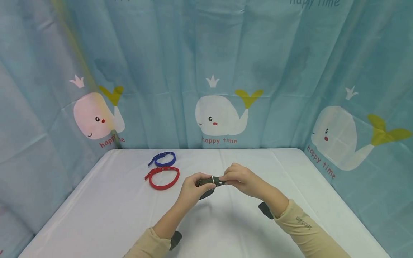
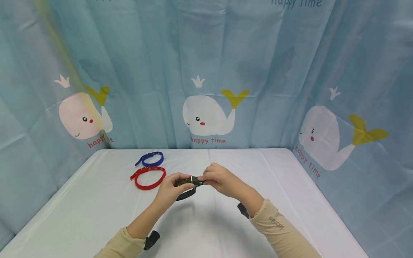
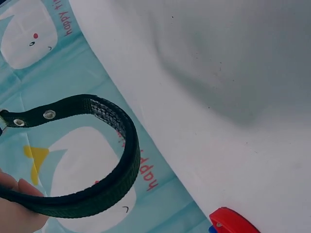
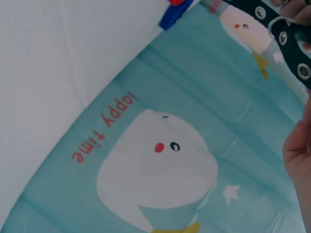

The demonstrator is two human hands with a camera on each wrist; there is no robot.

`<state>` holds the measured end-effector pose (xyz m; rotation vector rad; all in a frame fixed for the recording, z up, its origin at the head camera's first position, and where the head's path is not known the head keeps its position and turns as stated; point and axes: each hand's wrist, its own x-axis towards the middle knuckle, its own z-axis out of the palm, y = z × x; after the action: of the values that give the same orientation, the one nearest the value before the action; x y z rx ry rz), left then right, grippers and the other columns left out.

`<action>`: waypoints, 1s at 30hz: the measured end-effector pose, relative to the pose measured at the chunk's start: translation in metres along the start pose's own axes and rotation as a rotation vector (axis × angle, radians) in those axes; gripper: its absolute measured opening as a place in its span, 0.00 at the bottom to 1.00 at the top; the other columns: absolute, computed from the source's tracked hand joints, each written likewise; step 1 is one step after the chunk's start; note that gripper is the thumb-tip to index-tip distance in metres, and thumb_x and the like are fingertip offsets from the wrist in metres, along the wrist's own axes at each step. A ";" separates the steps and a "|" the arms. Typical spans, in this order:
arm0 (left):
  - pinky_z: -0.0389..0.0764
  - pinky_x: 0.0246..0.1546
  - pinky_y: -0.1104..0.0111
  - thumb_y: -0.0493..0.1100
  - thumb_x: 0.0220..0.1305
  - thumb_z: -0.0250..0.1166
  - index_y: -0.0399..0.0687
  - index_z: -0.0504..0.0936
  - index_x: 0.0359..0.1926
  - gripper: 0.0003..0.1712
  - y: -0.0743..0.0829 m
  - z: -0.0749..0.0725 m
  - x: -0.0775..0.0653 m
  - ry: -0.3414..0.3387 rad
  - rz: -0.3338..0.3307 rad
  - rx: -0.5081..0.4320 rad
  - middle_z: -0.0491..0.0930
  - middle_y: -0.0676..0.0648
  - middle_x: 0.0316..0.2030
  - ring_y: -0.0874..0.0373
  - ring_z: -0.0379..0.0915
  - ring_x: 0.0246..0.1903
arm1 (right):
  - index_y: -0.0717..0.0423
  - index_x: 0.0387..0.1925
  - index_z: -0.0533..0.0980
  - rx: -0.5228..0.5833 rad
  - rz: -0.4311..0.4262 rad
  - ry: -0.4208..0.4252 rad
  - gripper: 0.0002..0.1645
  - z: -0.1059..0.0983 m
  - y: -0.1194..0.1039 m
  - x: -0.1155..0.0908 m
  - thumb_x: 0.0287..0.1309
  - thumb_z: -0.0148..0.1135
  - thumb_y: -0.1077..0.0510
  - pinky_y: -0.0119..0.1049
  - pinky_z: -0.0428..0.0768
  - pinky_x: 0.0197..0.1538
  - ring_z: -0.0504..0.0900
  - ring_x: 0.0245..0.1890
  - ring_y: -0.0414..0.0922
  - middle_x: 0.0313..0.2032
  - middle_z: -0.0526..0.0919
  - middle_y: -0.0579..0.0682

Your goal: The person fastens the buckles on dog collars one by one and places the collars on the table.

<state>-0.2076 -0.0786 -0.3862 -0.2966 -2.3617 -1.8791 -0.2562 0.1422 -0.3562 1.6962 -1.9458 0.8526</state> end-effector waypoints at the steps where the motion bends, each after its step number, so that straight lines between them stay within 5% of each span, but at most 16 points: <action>1: 0.81 0.44 0.62 0.41 0.57 0.72 0.38 0.84 0.45 0.16 0.000 0.000 0.000 -0.004 0.010 0.004 0.83 0.45 0.39 0.55 0.78 0.37 | 0.61 0.41 0.81 0.017 0.012 0.000 0.19 0.002 0.000 0.000 0.44 0.68 0.77 0.31 0.75 0.38 0.75 0.34 0.43 0.34 0.83 0.49; 9: 0.81 0.42 0.64 0.38 0.57 0.71 0.38 0.84 0.42 0.12 0.000 -0.002 0.001 -0.006 0.043 0.005 0.83 0.45 0.36 0.55 0.78 0.35 | 0.61 0.39 0.78 0.084 0.137 0.054 0.18 0.015 0.001 0.000 0.45 0.70 0.75 0.31 0.76 0.33 0.74 0.29 0.41 0.33 0.81 0.50; 18: 0.78 0.40 0.69 0.38 0.58 0.70 0.37 0.85 0.39 0.09 -0.001 -0.001 0.000 -0.007 0.058 -0.056 0.84 0.45 0.34 0.56 0.77 0.35 | 0.65 0.35 0.81 0.096 0.086 0.116 0.14 0.024 0.005 0.007 0.45 0.68 0.78 0.28 0.78 0.33 0.77 0.31 0.44 0.33 0.77 0.53; 26: 0.78 0.41 0.66 0.40 0.58 0.71 0.39 0.86 0.39 0.10 0.000 -0.005 0.002 0.066 0.042 -0.041 0.85 0.46 0.34 0.55 0.78 0.36 | 0.66 0.28 0.78 0.021 0.219 0.345 0.16 0.031 0.003 0.003 0.39 0.66 0.84 0.32 0.79 0.32 0.77 0.27 0.48 0.30 0.78 0.57; 30: 0.80 0.43 0.67 0.40 0.59 0.71 0.38 0.86 0.42 0.12 -0.004 -0.006 0.002 0.060 0.043 -0.028 0.85 0.45 0.36 0.53 0.80 0.38 | 0.64 0.31 0.81 0.017 0.260 0.370 0.14 0.029 0.001 0.006 0.43 0.68 0.79 0.35 0.76 0.37 0.76 0.33 0.48 0.32 0.78 0.54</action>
<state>-0.2109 -0.0852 -0.3884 -0.2866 -2.2742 -1.8760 -0.2564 0.1182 -0.3731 1.2010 -1.9214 1.1844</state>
